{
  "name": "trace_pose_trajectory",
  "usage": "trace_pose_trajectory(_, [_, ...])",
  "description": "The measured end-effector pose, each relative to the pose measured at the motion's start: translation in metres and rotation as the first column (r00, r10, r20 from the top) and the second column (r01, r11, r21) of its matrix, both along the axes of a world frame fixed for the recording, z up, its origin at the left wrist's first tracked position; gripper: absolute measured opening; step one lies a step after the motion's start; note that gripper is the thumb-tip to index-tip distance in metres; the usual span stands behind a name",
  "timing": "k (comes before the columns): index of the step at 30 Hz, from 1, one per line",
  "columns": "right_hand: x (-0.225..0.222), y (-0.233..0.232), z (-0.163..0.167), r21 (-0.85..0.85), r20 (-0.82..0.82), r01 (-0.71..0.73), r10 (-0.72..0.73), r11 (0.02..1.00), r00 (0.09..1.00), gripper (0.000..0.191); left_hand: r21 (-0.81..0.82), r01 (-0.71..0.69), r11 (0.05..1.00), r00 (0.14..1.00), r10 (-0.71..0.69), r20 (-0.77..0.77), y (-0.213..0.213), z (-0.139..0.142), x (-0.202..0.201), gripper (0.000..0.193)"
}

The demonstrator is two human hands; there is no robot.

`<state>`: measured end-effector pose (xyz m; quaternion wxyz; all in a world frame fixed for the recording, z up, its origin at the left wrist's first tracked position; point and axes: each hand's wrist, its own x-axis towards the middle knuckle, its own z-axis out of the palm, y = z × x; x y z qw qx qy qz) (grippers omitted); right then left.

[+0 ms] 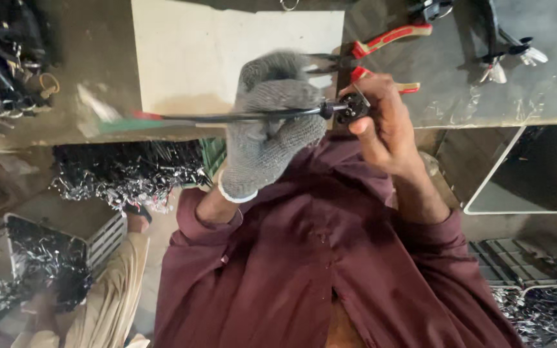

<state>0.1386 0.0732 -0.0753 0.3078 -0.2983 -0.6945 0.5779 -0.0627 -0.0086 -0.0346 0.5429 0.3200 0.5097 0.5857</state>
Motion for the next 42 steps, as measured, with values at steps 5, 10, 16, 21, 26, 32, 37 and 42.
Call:
trace_pose_trajectory(5, [-0.013,0.008,0.013,0.499,0.134,0.018,-0.098,0.866,0.986,0.035,0.227,0.133,0.965,0.818,0.022,-0.575,0.002,0.005,-0.012,0.024])
trace_pose_trajectory(10, [-0.012,-0.006,0.01,0.4,0.077,0.054,-0.093,0.915,0.993,0.032,0.227,0.397,0.889,0.641,-0.092,-0.762,0.02,0.016,-0.026,0.026])
trace_pose_trajectory(16, [-0.013,-0.022,0.004,0.268,0.087,0.103,-0.131,0.958,0.988,0.04,0.209,0.254,0.944,0.546,0.039,-0.837,0.024,0.023,-0.025,0.034])
trace_pose_trajectory(21, [-0.016,-0.028,-0.005,0.259,0.036,0.102,-0.115,0.96,0.993,0.042,0.051,0.243,0.969,0.774,-0.161,-0.613,0.021,0.014,-0.029,0.035])
trace_pose_trajectory(26, [-0.019,-0.029,-0.012,-0.236,0.036,0.097,-0.091,0.967,0.995,0.055,0.1,0.217,0.971,0.671,-0.074,-0.738,0.017,0.011,-0.019,0.025])
trace_pose_trajectory(32, [-0.015,-0.016,-0.018,-0.36,-0.025,0.051,-0.064,0.932,0.998,0.031,0.184,0.101,0.978,0.6,0.088,-0.795,0.018,0.01,0.009,0.022])
trace_pose_trajectory(37, [-0.011,-0.018,-0.011,-0.455,-0.022,-0.019,0.01,0.89,1.0,0.029,0.214,0.424,0.88,0.805,-0.258,-0.534,0.021,-0.016,-0.011,0.024])
trace_pose_trajectory(42, [-0.013,-0.004,-0.015,-0.435,-0.019,-0.11,0.112,0.894,0.993,0.034,0.193,0.301,0.934,0.763,-0.115,-0.636,0.015,-0.025,-0.014,0.037])
